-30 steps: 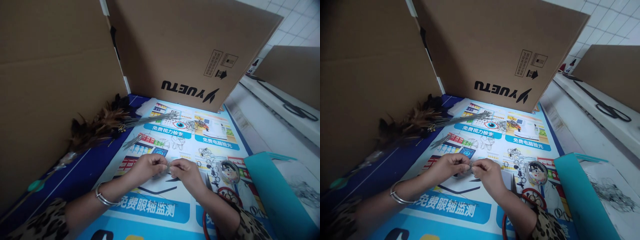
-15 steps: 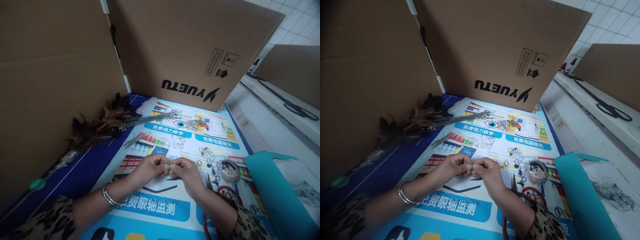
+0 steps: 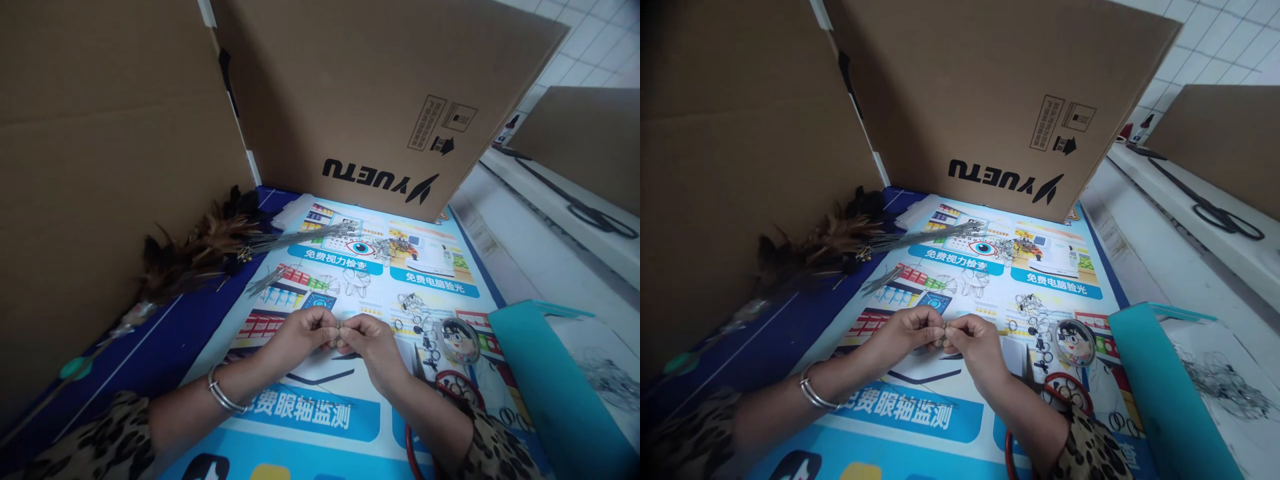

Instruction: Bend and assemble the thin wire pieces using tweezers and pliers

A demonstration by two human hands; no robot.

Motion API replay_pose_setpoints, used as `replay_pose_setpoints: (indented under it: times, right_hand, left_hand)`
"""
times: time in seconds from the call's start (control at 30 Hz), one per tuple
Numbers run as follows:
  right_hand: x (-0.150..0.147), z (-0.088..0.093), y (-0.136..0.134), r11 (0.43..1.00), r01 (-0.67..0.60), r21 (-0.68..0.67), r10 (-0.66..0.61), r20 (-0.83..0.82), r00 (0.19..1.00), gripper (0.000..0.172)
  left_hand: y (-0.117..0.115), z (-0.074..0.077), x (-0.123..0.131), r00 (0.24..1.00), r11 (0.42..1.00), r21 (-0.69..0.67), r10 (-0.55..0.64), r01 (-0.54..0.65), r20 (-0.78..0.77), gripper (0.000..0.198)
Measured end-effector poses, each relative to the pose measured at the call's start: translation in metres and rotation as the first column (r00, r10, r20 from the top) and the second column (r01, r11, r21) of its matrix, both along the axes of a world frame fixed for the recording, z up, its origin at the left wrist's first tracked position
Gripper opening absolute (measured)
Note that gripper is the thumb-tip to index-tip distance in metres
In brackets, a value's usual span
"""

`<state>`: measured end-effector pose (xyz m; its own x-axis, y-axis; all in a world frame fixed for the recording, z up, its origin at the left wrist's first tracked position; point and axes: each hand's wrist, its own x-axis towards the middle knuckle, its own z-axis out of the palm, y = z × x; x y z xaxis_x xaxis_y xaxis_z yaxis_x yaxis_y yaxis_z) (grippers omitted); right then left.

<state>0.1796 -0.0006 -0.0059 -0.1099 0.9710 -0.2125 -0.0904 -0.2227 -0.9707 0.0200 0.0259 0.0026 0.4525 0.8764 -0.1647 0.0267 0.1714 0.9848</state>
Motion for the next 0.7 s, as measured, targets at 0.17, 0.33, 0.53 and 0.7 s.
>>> replay_pose_setpoints:
  times: [0.17, 0.33, 0.53, 0.7]
  right_hand:
    - [0.000, 0.003, -0.001, 0.996, -0.030, 0.079, 0.021, 0.115, 0.993, 0.016]
    - [0.005, 0.006, 0.000, 0.965, -0.019, 0.260, -0.058, 0.286, 0.957, 0.018]
    - [0.007, 0.003, 0.003, 0.966, -0.020, 0.256, -0.066, 0.326, 0.943, 0.019]
    - [0.006, 0.004, 0.002, 0.955, -0.032, 0.296, -0.078, 0.351, 0.933, 0.019]
  left_hand:
    - [0.012, 0.004, -0.013, 0.982, 0.986, 0.002, -0.164, 0.165, -0.092, 0.010]
    - [0.021, 0.011, -0.027, 0.858, 0.926, 0.197, -0.199, 0.323, -0.474, 0.010]
    - [0.016, 0.013, -0.029, 0.620, 0.777, 0.380, -0.018, 0.503, -0.784, 0.015]
    - [0.001, 0.023, -0.025, 0.489, 0.704, 0.372, 0.039, 0.605, -0.871, 0.014]
